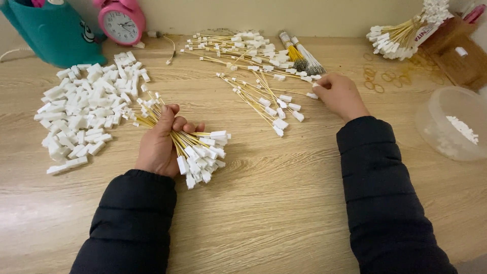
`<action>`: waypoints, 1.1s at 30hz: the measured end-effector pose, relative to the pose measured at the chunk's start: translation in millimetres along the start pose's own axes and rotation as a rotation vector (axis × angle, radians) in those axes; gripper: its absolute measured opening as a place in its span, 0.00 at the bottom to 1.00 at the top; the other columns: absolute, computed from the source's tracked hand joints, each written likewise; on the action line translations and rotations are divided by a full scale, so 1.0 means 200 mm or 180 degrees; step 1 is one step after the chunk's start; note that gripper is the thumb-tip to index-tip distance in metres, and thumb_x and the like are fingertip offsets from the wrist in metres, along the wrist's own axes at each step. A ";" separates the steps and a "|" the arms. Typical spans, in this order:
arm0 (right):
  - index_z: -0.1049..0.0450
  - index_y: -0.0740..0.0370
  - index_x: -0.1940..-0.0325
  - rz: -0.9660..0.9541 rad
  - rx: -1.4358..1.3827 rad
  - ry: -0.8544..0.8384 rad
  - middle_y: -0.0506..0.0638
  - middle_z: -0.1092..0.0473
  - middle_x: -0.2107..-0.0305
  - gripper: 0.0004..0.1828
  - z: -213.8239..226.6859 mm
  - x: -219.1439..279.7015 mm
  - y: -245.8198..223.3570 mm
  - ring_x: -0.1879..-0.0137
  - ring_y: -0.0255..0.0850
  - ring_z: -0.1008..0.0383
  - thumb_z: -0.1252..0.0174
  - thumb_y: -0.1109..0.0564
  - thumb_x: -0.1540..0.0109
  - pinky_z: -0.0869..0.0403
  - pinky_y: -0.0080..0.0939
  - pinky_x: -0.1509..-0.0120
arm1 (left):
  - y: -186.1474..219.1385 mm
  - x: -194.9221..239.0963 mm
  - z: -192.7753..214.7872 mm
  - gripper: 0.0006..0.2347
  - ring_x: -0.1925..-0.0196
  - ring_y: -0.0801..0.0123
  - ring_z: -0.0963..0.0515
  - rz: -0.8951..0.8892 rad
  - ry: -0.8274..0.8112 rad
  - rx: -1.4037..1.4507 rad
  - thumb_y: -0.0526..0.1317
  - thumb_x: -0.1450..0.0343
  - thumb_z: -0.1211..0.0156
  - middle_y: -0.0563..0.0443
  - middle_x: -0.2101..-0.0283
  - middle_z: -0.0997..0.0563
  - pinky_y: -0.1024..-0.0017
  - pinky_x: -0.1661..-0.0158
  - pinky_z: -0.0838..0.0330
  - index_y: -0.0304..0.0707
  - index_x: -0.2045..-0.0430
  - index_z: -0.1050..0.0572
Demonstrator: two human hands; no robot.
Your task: Gathering and bundling wooden sticks with pre-attached white plastic connectors.
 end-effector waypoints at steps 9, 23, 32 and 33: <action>0.23 0.63 0.51 0.0424 0.0055 0.0294 0.62 0.27 0.62 0.17 -0.03 0.12 -0.24 0.49 0.60 0.28 0.41 0.51 0.40 0.31 0.56 0.45 | 0.00 0.00 0.00 0.10 0.72 0.73 0.23 -0.0010 0.0063 0.0051 0.50 0.26 0.52 0.61 0.80 0.39 0.57 0.51 0.20 0.46 0.61 0.32; 0.22 0.59 0.56 0.0854 0.0743 0.0081 0.54 0.24 0.67 0.14 -0.21 0.15 -0.36 0.55 0.52 0.23 0.41 0.52 0.42 0.27 0.49 0.50 | 0.00 0.00 -0.01 0.10 0.72 0.73 0.23 -0.0036 0.0107 0.0074 0.49 0.26 0.52 0.61 0.80 0.39 0.57 0.52 0.20 0.46 0.61 0.31; 0.24 0.59 0.53 0.0918 0.1011 0.0052 0.54 0.24 0.65 0.13 -0.29 0.16 -0.32 0.55 0.51 0.23 0.42 0.53 0.40 0.26 0.49 0.51 | -0.01 -0.01 0.01 0.10 0.72 0.72 0.23 -0.0052 0.0066 0.0077 0.49 0.26 0.52 0.61 0.80 0.39 0.55 0.52 0.20 0.45 0.61 0.31; 0.24 0.60 0.52 0.0905 0.0902 0.0029 0.54 0.24 0.64 0.13 -0.29 0.16 -0.32 0.54 0.51 0.23 0.42 0.54 0.40 0.27 0.48 0.51 | -0.01 -0.01 0.01 0.10 0.72 0.72 0.23 -0.0055 0.0064 0.0078 0.49 0.26 0.52 0.61 0.80 0.39 0.55 0.52 0.20 0.45 0.61 0.31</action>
Point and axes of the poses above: each hand's wrist, its own x-axis away from the middle knuckle, its own z-axis out of the back of the hand, y = z × x, the point moved 3 cm from there along -x, towards the middle knuckle
